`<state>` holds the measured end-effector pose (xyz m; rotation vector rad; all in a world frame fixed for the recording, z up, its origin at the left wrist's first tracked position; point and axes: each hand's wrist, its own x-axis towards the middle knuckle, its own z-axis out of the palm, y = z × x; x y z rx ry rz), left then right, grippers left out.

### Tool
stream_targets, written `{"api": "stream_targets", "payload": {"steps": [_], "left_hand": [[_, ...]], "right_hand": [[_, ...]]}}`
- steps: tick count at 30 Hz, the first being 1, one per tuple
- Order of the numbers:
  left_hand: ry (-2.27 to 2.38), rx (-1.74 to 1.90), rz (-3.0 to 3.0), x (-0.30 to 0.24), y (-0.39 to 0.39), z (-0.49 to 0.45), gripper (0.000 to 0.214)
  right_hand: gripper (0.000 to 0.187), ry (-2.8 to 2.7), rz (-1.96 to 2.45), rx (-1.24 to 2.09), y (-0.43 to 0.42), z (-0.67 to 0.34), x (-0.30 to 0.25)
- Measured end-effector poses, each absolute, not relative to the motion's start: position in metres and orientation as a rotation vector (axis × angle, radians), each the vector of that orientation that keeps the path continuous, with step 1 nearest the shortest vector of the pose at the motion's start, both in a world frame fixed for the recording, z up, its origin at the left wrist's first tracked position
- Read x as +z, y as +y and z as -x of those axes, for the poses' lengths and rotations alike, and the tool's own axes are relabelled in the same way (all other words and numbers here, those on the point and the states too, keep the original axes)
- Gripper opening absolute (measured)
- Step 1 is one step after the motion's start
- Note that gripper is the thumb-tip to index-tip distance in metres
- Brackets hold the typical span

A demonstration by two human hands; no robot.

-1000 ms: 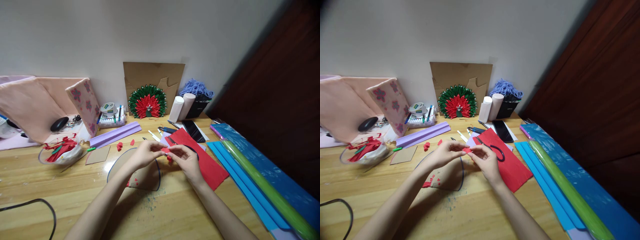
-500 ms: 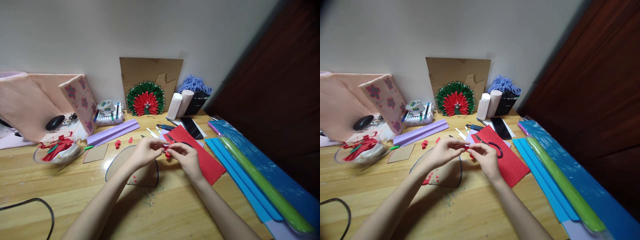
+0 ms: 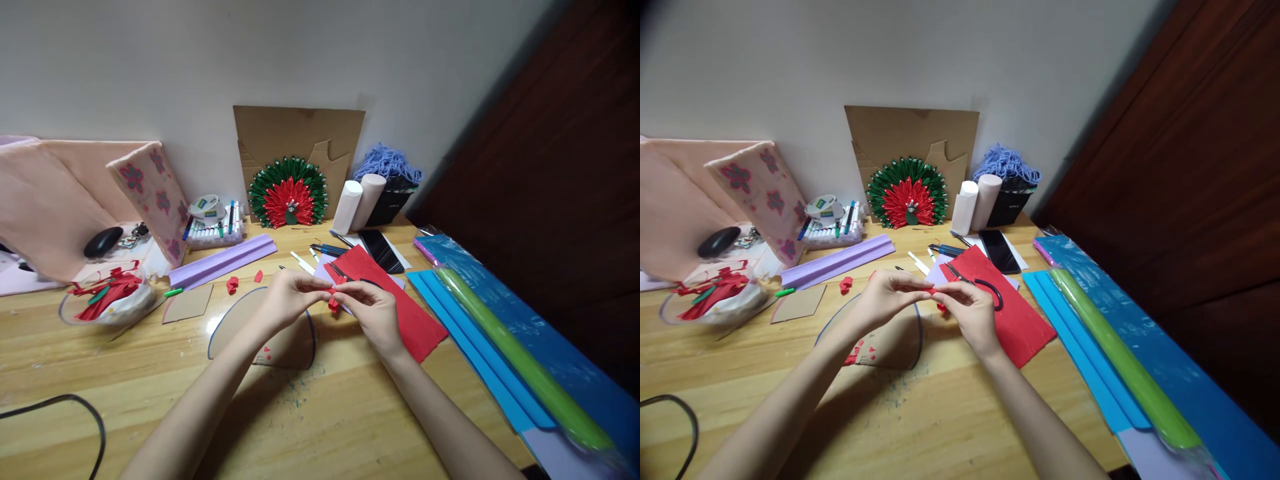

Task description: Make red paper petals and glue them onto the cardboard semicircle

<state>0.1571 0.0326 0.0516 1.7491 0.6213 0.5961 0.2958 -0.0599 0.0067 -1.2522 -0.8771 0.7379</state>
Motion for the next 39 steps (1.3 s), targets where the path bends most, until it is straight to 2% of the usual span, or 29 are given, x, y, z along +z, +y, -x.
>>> {"api": "stream_targets", "payload": {"steps": [18, 30, 39], "left_hand": [[0.675, 0.605, -1.910, 0.056, 0.032, -0.160, 0.009], [0.698, 0.691, -1.896, 0.048, 0.032, -0.161, 0.008], [0.678, 0.714, -1.925, 0.045, 0.032, -0.163, 0.007]], "right_hand": [[0.004, -1.054, 1.294, 0.548, -0.061, -0.295, 0.007], [0.008, -1.248, 1.398, 0.187, -0.063, -0.294, 0.010], [0.006, -1.286, 1.413, 0.163, -0.062, -0.294, 0.009]]}}
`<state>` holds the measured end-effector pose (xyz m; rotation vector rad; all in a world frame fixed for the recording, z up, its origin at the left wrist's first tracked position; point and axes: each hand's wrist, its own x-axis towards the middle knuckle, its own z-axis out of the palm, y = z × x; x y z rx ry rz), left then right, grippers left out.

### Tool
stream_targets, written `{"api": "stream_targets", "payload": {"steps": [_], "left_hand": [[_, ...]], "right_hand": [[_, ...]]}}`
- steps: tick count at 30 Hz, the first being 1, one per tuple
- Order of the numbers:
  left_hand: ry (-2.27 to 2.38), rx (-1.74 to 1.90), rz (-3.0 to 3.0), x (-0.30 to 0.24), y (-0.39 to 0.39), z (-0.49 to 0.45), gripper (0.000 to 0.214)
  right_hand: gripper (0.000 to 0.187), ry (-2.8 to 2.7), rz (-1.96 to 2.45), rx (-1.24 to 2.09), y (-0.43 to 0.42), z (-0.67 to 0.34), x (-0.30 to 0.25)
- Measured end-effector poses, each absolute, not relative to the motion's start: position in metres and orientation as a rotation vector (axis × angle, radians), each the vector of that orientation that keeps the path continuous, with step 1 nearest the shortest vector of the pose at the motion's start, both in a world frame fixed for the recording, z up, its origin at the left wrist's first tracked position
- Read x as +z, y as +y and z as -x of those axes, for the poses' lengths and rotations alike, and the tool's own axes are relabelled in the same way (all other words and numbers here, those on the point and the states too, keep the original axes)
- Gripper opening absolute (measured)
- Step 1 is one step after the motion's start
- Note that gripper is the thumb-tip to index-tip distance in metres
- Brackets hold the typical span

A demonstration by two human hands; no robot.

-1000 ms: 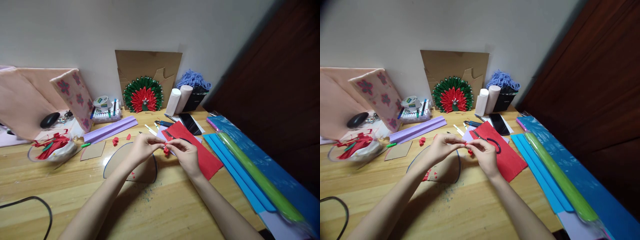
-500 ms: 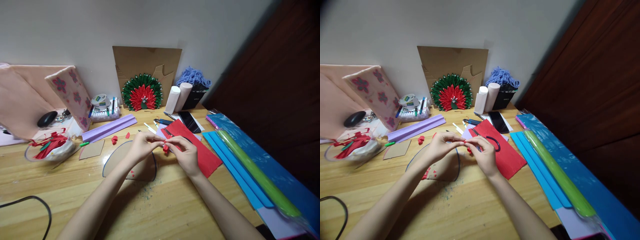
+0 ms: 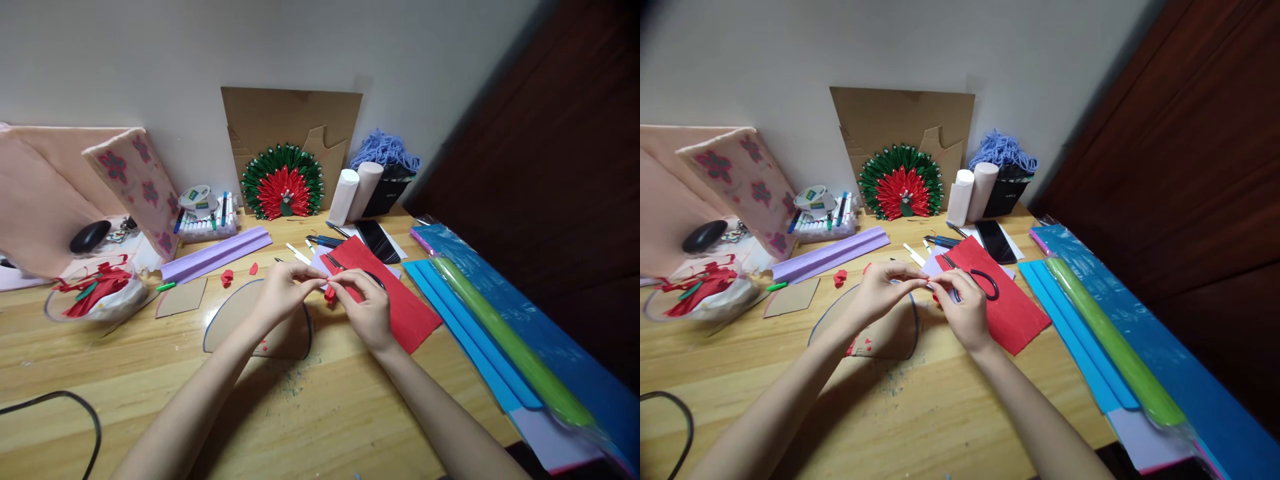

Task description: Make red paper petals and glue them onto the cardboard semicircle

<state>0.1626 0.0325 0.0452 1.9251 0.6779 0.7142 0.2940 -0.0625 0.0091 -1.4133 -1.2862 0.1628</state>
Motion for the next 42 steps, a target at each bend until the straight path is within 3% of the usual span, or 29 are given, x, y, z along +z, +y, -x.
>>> {"api": "stream_targets", "payload": {"steps": [21, 32, 42], "left_hand": [[0.728, 0.545, -1.896, 0.056, 0.032, -0.159, 0.010], [0.677, 0.446, -1.750, 0.046, 0.035, -0.160, 0.023], [0.696, 0.324, -1.751, 0.049, 0.036, -0.157, 0.021]], "right_hand": [[0.009, -1.216, 1.386, 0.384, -0.062, -0.296, 0.008], [0.008, -1.380, 1.415, 0.174, -0.063, -0.297, 0.012], [0.008, -1.424, 1.446, 0.092, -0.064, -0.296, 0.011]]}}
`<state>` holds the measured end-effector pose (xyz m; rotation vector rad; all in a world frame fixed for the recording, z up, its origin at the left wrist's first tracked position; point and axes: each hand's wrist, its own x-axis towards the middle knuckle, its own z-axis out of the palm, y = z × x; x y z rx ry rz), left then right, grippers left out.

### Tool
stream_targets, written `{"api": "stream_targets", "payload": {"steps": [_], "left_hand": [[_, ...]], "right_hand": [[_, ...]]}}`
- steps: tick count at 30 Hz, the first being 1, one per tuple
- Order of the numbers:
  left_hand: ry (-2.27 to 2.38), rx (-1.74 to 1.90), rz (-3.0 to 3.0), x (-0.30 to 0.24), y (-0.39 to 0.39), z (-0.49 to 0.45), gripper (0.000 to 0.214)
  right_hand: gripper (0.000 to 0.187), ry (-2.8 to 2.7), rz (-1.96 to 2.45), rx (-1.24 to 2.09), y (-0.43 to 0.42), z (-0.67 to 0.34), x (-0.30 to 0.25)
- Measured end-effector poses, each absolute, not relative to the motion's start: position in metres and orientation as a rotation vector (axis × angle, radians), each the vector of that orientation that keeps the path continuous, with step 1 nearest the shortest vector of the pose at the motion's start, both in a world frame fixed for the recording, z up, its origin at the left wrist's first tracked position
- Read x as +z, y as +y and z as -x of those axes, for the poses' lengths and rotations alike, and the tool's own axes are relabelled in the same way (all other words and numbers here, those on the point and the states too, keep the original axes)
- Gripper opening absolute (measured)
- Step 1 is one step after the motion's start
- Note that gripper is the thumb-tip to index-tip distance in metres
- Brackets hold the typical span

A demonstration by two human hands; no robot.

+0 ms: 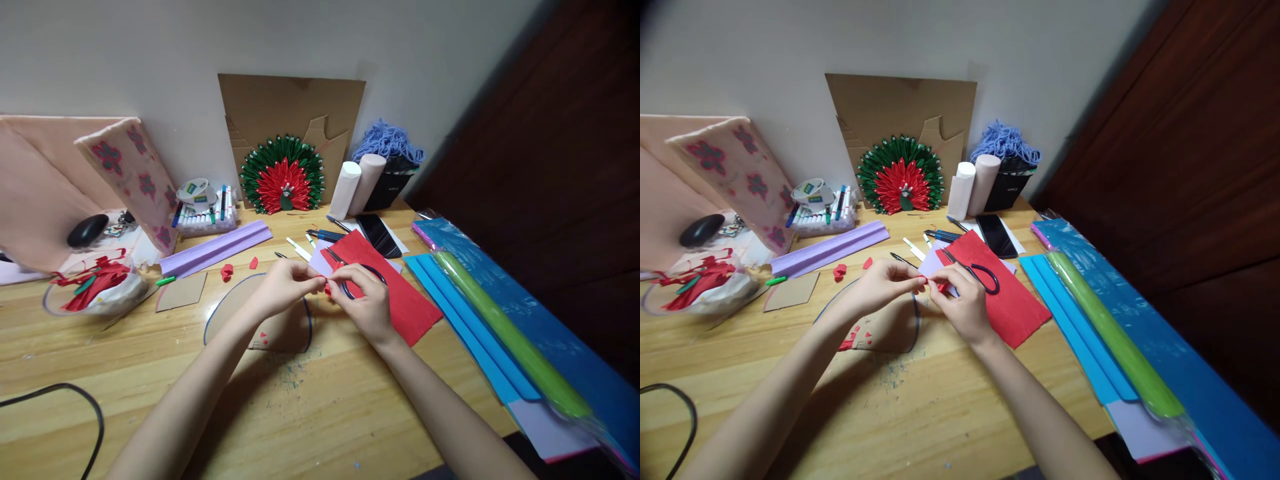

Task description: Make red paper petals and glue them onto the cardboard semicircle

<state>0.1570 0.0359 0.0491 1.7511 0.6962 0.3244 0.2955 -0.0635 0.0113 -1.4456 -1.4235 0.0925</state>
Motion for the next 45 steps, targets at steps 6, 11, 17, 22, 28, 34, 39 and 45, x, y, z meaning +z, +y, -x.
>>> {"api": "stream_targets", "payload": {"steps": [6, 11, 17, 22, 28, 34, 39, 45], "left_hand": [[0.703, 0.321, -1.779, 0.049, 0.035, -0.158, 0.017], [0.689, 0.322, -1.785, 0.050, 0.034, -0.158, 0.018], [0.727, 0.315, -1.817, 0.051, 0.034, -0.158, 0.019], [0.694, 0.284, -1.792, 0.050, 0.036, -0.155, 0.019], [0.627, 0.234, -1.720, 0.044, 0.041, -0.155, 0.018], [0.672, 0.217, -1.573, 0.042, 0.042, -0.156, 0.016], [0.696, 0.241, -1.502, 0.041, 0.042, -0.157, 0.019], [0.761, 0.252, -1.490, 0.042, 0.043, -0.158, 0.017]], "right_hand": [[0.007, -1.455, 1.450, 0.023, -0.063, -0.295, 0.009], [0.011, -1.469, 1.411, -0.016, -0.064, -0.295, 0.009], [0.010, -1.542, 1.409, -0.040, -0.064, -0.298, 0.010], [0.013, -1.618, 1.399, -0.125, -0.064, -0.301, 0.004], [0.017, -1.770, 1.374, -0.237, -0.064, -0.304, 0.000], [0.018, -1.853, 1.401, -0.303, -0.065, -0.303, 0.003], [0.016, -1.848, 1.382, -0.388, -0.065, -0.302, 0.007], [0.012, -1.806, 1.337, -0.420, -0.064, -0.304, 0.007]]}}
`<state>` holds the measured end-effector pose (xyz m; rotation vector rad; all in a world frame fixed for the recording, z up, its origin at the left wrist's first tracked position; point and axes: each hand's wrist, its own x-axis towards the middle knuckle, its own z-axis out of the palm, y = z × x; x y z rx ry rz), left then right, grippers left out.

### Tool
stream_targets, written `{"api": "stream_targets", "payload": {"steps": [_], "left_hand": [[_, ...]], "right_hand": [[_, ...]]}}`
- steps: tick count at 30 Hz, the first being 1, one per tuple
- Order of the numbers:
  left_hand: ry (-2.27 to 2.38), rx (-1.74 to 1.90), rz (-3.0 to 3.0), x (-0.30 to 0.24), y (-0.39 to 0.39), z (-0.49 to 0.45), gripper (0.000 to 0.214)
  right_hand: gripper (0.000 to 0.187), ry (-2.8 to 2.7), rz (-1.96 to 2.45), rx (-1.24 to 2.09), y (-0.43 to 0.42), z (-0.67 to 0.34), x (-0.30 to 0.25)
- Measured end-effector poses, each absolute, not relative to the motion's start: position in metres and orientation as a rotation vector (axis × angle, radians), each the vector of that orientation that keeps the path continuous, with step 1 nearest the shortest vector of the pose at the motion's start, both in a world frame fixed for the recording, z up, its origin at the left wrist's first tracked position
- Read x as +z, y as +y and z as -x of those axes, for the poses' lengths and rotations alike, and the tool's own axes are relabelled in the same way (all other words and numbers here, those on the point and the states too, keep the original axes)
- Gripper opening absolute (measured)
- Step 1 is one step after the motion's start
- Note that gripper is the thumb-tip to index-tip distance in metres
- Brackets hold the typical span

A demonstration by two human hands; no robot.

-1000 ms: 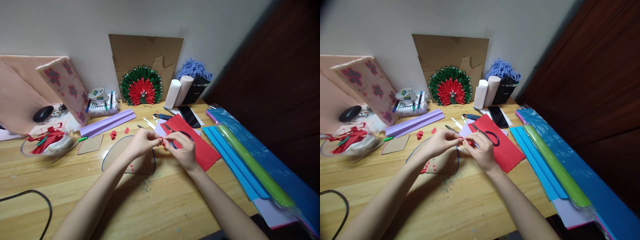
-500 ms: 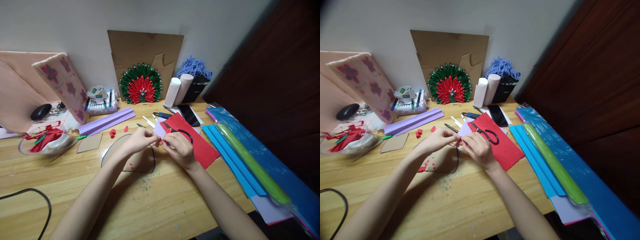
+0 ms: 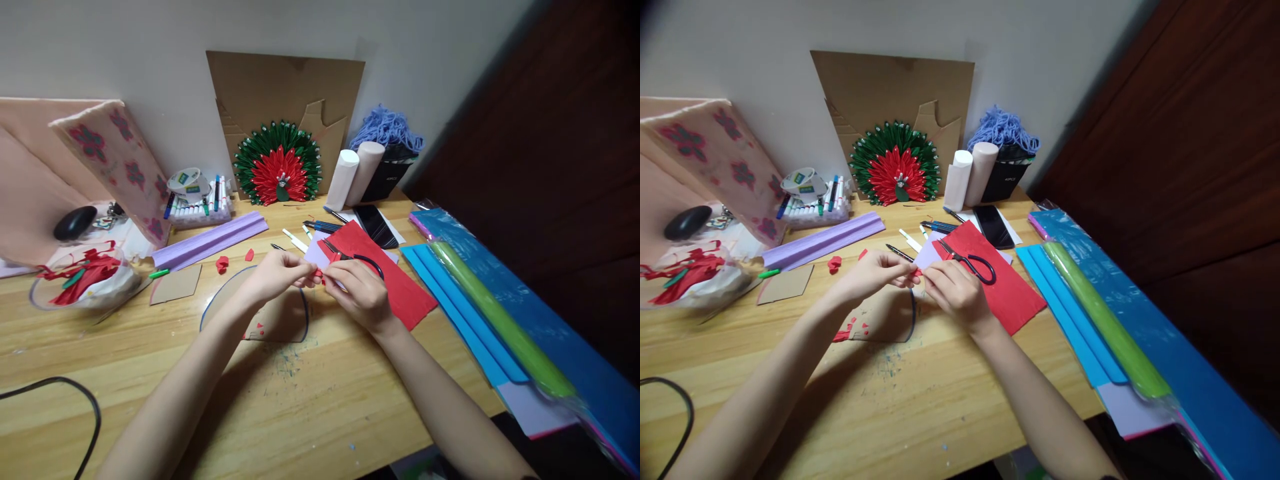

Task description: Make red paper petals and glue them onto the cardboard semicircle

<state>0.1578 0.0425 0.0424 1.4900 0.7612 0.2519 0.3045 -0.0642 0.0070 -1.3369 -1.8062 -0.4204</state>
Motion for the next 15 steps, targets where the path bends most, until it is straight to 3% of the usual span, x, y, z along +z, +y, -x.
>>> {"api": "stream_targets", "payload": {"steps": [3, 9, 15], "left_hand": [[0.761, 0.296, -1.598, 0.045, 0.040, -0.158, 0.017], [0.721, 0.379, -1.866, 0.054, 0.031, -0.158, 0.021], [0.692, 0.449, -1.986, 0.058, 0.027, -0.158, 0.023]], "right_hand": [[0.009, -1.652, 1.371, -0.179, -0.064, -0.303, 0.008], [0.017, -1.157, 1.331, 0.733, -0.060, -0.302, 0.009], [0.019, -0.974, 1.298, 0.928, -0.059, -0.307, 0.015]]}}
